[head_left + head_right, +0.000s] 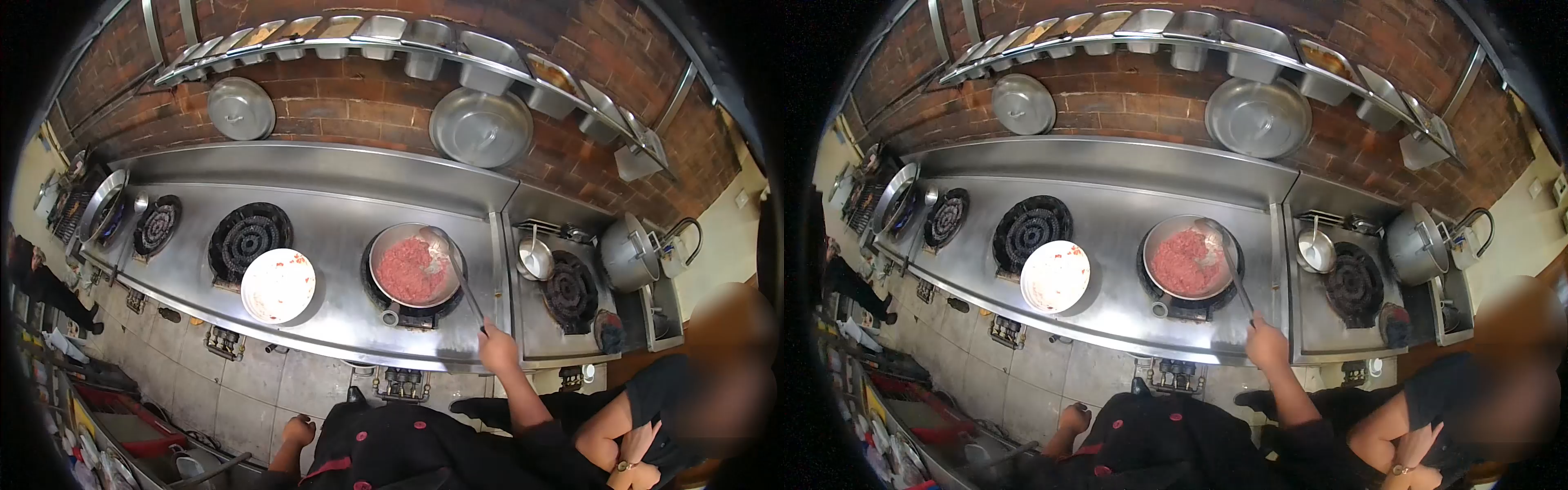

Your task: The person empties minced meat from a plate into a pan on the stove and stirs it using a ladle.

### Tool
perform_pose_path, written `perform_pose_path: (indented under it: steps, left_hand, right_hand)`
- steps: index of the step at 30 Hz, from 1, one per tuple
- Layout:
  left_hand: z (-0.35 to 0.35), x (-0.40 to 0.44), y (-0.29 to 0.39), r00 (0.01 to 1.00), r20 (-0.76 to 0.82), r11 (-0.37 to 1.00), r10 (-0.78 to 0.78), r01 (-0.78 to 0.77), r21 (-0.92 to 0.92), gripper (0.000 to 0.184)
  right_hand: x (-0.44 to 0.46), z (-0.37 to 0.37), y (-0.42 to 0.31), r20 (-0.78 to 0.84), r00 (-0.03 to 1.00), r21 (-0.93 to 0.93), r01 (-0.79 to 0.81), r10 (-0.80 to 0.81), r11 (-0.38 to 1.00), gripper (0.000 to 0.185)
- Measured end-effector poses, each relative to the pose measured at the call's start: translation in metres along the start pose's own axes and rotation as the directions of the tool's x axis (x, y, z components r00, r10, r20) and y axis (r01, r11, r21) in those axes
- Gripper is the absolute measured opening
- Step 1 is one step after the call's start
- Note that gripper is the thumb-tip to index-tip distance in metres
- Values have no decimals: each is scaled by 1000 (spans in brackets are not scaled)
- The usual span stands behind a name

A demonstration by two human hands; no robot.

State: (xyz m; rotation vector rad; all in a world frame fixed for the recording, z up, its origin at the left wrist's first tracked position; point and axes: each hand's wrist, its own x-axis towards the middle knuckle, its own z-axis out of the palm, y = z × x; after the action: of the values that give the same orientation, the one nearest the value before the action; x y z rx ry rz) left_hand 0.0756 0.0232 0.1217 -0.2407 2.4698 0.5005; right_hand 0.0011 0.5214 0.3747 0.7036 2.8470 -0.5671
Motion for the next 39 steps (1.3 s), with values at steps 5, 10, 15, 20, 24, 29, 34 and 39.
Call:
perform_pose_path:
  steps: [5, 10, 15, 20, 24, 29, 34, 39]
  left_hand:
    - [23, 4, -22, 1000, -21, 1000, 20, -20, 11, 32]
    - [8, 13, -27, 991, 86, 993, 103, -108, 57, 32]
    - [3, 83, -80, 971, 145, 960, 192, -216, 178, 35]
    - [-15, 142, -146, 972, 89, 965, 215, -226, 135, 32]
    - [-84, 116, -119, 969, 186, 961, 163, -199, 194, 35]
    - [-60, 162, -138, 813, 467, 676, 347, -562, 476, 40]
    - [-55, 155, -95, 920, 249, 887, 304, -368, 279, 34]
    - [-23, 175, -118, 895, 202, 861, 399, -441, 252, 32]
  right_hand:
    - [-14, -5, 27, 11, 982, 108, 185, -187, 977, 46]
    - [-6, -6, -2, -73, 994, -113, 66, -75, 991, 46]
    - [8, 22, -35, 14, 999, -298, 54, -52, 953, 44]
    - [-71, -64, -37, -188, 932, -660, 113, -310, 742, 36]
    - [-119, -101, -68, -221, 952, -564, 53, -213, 824, 34]
    - [-104, -61, -93, -139, 987, -489, -139, 81, 861, 38]
    - [-99, -36, -97, -116, 976, -294, -212, 185, 932, 38]
    - [-115, -52, -84, 54, 992, -157, -107, 117, 982, 41]
